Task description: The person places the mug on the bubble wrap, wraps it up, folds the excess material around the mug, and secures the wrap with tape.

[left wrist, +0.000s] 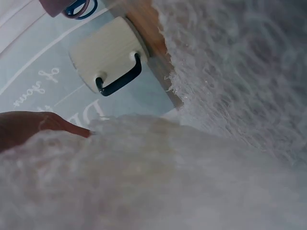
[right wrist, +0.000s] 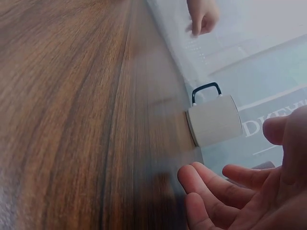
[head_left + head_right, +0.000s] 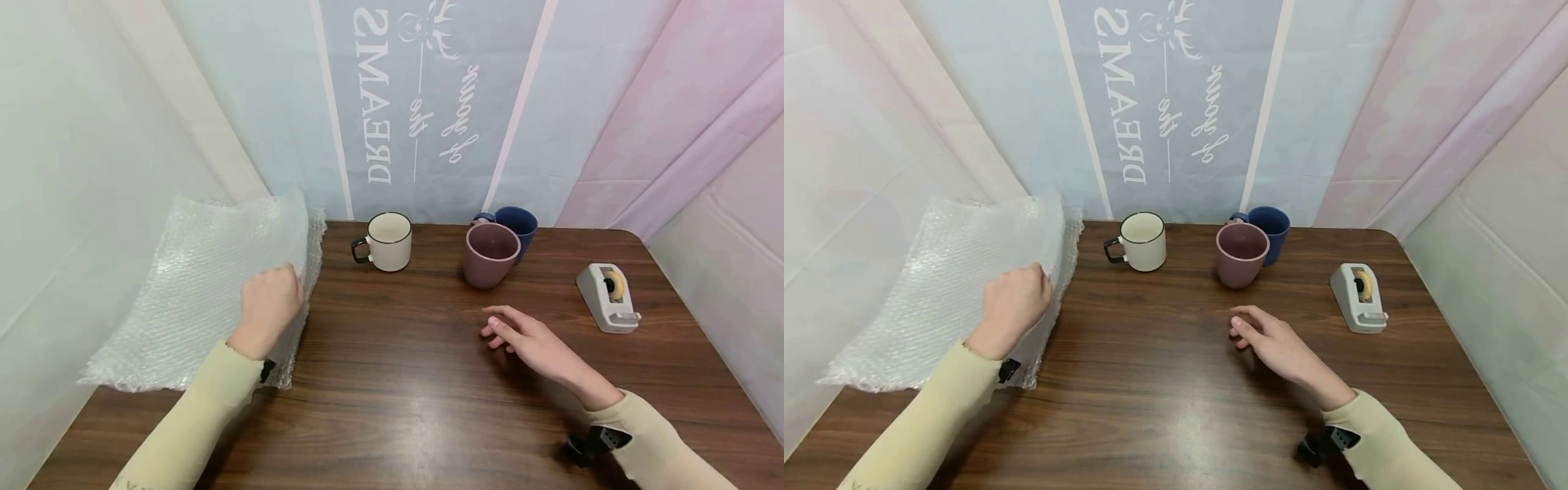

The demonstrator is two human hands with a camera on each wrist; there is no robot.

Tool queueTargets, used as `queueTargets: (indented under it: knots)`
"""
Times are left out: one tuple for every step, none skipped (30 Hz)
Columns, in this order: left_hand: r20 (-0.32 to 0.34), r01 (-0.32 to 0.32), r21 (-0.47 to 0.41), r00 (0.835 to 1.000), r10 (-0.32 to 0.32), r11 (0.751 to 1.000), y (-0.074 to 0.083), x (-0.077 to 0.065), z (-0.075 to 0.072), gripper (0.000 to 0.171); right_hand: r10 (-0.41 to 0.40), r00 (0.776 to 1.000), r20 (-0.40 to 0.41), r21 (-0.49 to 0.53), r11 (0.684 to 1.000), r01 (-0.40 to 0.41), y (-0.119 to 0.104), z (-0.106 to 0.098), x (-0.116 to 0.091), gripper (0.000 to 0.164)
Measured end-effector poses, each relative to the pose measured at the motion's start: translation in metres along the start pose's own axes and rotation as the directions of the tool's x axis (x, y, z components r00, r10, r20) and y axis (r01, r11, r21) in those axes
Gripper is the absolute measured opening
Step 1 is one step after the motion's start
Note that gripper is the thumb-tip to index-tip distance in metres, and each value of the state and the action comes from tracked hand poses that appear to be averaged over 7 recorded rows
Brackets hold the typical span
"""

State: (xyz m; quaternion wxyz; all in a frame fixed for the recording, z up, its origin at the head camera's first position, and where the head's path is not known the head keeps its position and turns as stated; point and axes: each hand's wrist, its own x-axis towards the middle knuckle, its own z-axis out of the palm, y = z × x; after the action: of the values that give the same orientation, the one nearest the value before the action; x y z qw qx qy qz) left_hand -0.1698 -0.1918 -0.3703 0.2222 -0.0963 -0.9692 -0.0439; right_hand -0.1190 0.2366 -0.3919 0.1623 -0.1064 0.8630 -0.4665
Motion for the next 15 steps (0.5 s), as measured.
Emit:
queueTargets:
  knots:
    - [-0.026,0.004,-0.007,1.000,-0.004,1.000,0.000,-0.001,0.000,0.030,0.000,1.000,0.000,-0.002,1.000,0.000,0.000,0.000,0.000,0.048]
    - [-0.049,0.010,-0.015,0.999,-0.010,1.000,0.000,-0.002,0.000,0.027,0.000,1.000,-0.001,-0.005,1.000,0.000,0.001,0.000,0.000,0.048]
    - [-0.070,0.011,-0.023,0.997,-0.012,1.000,0.000,-0.002,-0.001,0.025,0.001,1.000,-0.002,-0.008,1.000,-0.001,0.001,0.000,0.000,0.048]
    - [-0.087,0.009,-0.029,0.996,-0.012,1.000,0.001,-0.003,-0.001,0.022,0.001,1.000,-0.003,-0.011,1.000,-0.001,0.001,0.000,0.000,0.048]
    - [-0.106,0.004,-0.036,0.994,-0.008,0.999,0.001,-0.004,-0.001,0.019,0.002,1.000,-0.004,-0.013,1.000,-0.002,0.001,0.000,0.000,0.048]
    - [-0.117,-0.005,-0.044,0.993,0.000,0.999,0.001,-0.005,-0.002,0.016,0.003,1.000,-0.005,-0.017,1.000,-0.003,0.001,0.000,-0.001,0.048]
    - [-0.125,-0.021,-0.049,0.992,0.015,0.999,0.001,-0.006,-0.001,0.016,0.005,1.000,-0.007,-0.018,1.000,-0.005,0.001,-0.001,-0.001,0.047]
    - [-0.129,-0.039,-0.057,0.991,0.031,0.998,0.002,-0.007,-0.001,0.014,0.006,1.000,-0.007,-0.021,1.000,-0.006,0.002,-0.001,-0.001,0.047]
    - [-0.137,-0.064,-0.062,0.989,0.055,0.996,0.002,-0.008,-0.001,0.013,0.007,1.000,-0.007,-0.022,1.000,-0.007,0.002,-0.001,-0.001,0.047]
    - [-0.147,-0.092,-0.069,0.986,0.082,0.993,0.002,-0.010,0.000,0.013,0.009,1.000,-0.007,-0.022,1.000,-0.009,0.002,-0.001,-0.001,0.047]
    - [-0.157,-0.123,-0.074,0.981,0.110,0.990,0.003,-0.012,0.002,0.012,0.011,1.000,-0.008,-0.023,1.000,-0.011,0.001,-0.001,-0.001,0.047]
    - [-0.169,-0.155,-0.077,0.976,0.141,0.985,0.003,-0.014,0.003,0.012,0.012,1.000,-0.009,-0.024,1.000,-0.012,0.001,-0.001,-0.001,0.047]
    - [-0.182,-0.187,-0.078,0.968,0.171,0.979,0.004,-0.016,0.005,0.013,0.013,1.000,-0.010,-0.024,1.000,-0.013,0.001,-0.001,-0.001,0.047]
    - [-0.196,-0.218,-0.081,0.960,0.198,0.973,0.004,-0.017,0.006,0.012,0.014,1.000,-0.012,-0.025,1.000,-0.014,0.001,-0.001,-0.002,0.046]
    - [-0.214,-0.248,-0.079,0.950,0.226,0.966,0.005,-0.019,0.007,0.011,0.015,1.000,-0.014,-0.024,1.000,-0.016,0.001,-0.001,-0.002,0.046]
